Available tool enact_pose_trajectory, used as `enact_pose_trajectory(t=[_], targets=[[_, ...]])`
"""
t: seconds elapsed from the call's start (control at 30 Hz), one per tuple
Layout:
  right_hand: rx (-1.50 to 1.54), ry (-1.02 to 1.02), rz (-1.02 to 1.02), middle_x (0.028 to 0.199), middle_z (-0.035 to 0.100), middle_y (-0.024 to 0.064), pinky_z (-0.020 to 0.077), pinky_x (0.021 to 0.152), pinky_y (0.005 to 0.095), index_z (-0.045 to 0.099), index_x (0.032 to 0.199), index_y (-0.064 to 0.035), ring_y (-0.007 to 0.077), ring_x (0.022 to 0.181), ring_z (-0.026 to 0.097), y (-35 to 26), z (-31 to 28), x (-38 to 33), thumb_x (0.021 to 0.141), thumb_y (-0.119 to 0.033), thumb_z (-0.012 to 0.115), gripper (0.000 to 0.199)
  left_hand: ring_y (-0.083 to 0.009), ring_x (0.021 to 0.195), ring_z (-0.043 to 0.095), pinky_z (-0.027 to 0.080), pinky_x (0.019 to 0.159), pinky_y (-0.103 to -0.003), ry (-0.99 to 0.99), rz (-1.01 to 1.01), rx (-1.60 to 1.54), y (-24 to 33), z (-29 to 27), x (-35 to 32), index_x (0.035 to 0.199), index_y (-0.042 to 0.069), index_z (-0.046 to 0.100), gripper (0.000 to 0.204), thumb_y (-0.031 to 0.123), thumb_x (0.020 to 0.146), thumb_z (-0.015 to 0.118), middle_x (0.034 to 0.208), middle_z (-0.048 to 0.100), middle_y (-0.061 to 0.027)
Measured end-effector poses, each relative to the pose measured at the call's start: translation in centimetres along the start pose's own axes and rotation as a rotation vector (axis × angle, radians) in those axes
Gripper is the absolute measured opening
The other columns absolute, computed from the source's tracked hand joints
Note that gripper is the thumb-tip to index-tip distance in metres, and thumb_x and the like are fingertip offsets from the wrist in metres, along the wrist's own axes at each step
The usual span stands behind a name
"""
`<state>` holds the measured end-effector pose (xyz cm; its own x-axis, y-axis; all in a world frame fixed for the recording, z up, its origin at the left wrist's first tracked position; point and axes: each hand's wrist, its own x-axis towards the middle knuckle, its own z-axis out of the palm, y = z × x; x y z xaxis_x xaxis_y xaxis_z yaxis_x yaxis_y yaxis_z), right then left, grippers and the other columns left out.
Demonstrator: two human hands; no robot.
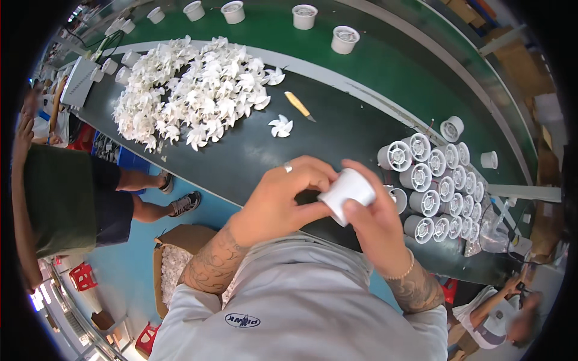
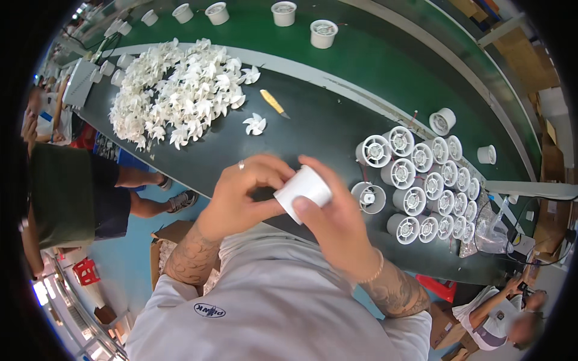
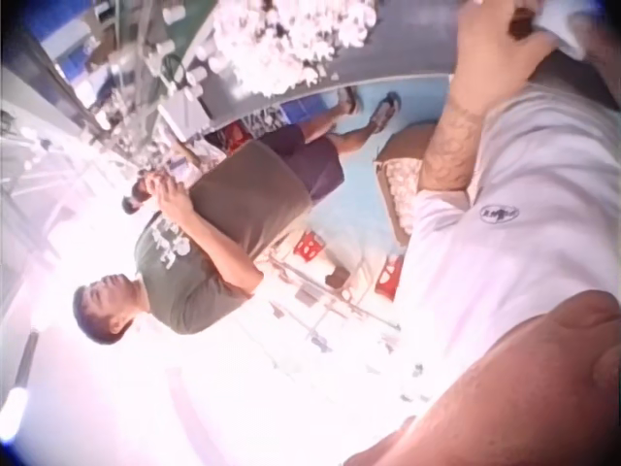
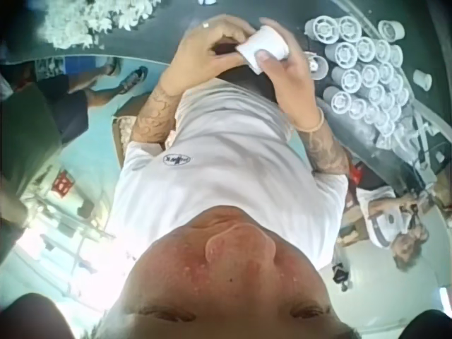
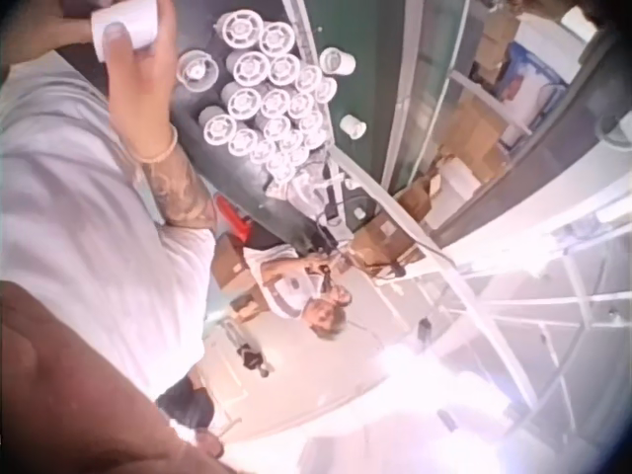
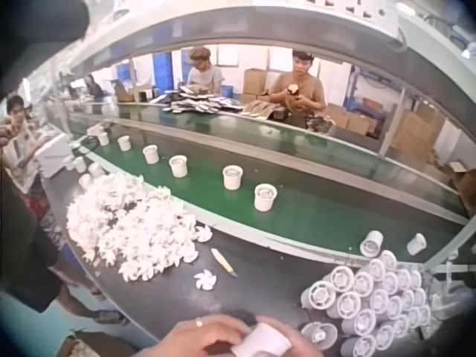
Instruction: Assemble small white plastic components into cylindrical housings on a production line.
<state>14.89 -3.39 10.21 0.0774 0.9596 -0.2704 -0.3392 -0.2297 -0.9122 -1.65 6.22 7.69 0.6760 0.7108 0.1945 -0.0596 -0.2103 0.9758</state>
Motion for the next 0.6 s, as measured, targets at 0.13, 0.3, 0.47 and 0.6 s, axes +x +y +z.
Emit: enact_pose_trajectory(t=[0.13, 0.3, 0.47, 0.6], targets=[[-0.718, -0.122, -0.114, 0.118, 0.055, 0.0116, 0.0492, 0.086, 0.0310, 0.046, 0.137, -0.0034, 0.0206, 0.101, 0.059, 1.2, -1.4, 1.6, 0.091, -0.021, 0.066, 0.053, -0.0303, 0.094, 0.067, 0.055, 0.079, -0.035, -0.082, 0.198, 0.448, -1.3, -0.5, -0.7, 0.105, 0.003, 0.064, 0.033, 0.001, 0.074, 0.075, 0.104, 0.068, -0.0122], [-1.278, -0.067, -0.315, 0.113, 0.053, 0.0166, 0.0543, 0.072, 0.0438, 0.054, 0.126, -0.0102, 0.0390, 0.087, 0.064, -2.9, -2.8, 5.5, 0.079, -0.024, 0.072, 0.052, -0.0296, 0.088, 0.066, 0.055, 0.074, -0.036, 0.044, 0.233, 0.673, -5.0, -0.4, -2.0, 0.106, 0.003, 0.063, 0.031, -0.001, 0.076, 0.071, 0.096, 0.066, -0.0119], [-1.494, 0.236, -0.414, 0.112, 0.053, 0.0210, 0.0516, 0.083, 0.0477, 0.052, 0.123, -0.0087, 0.0438, 0.095, 0.061, -4.8, -10.3, 16.1, 0.078, -0.011, 0.067, 0.048, -0.0183, 0.073, 0.069, 0.055, 0.067, -0.028, 0.246, 0.002, 0.562, -7.7, -1.1, -2.8, 0.105, -0.001, 0.063, 0.021, -0.004, 0.084, 0.065, 0.089, 0.068, -0.0128], [-1.612, 0.406, -0.390, 0.124, 0.049, 0.0272, 0.0518, 0.088, 0.0476, 0.049, 0.129, -0.0108, 0.0460, 0.103, 0.060, -4.5, -17.3, 22.7, 0.077, -0.008, 0.066, 0.054, -0.0142, 0.069, 0.067, 0.054, 0.063, -0.025, 0.299, -0.037, 0.471, -7.3, -0.7, -1.9, 0.102, -0.002, 0.065, 0.016, -0.001, 0.086, 0.066, 0.082, 0.068, -0.0105]])
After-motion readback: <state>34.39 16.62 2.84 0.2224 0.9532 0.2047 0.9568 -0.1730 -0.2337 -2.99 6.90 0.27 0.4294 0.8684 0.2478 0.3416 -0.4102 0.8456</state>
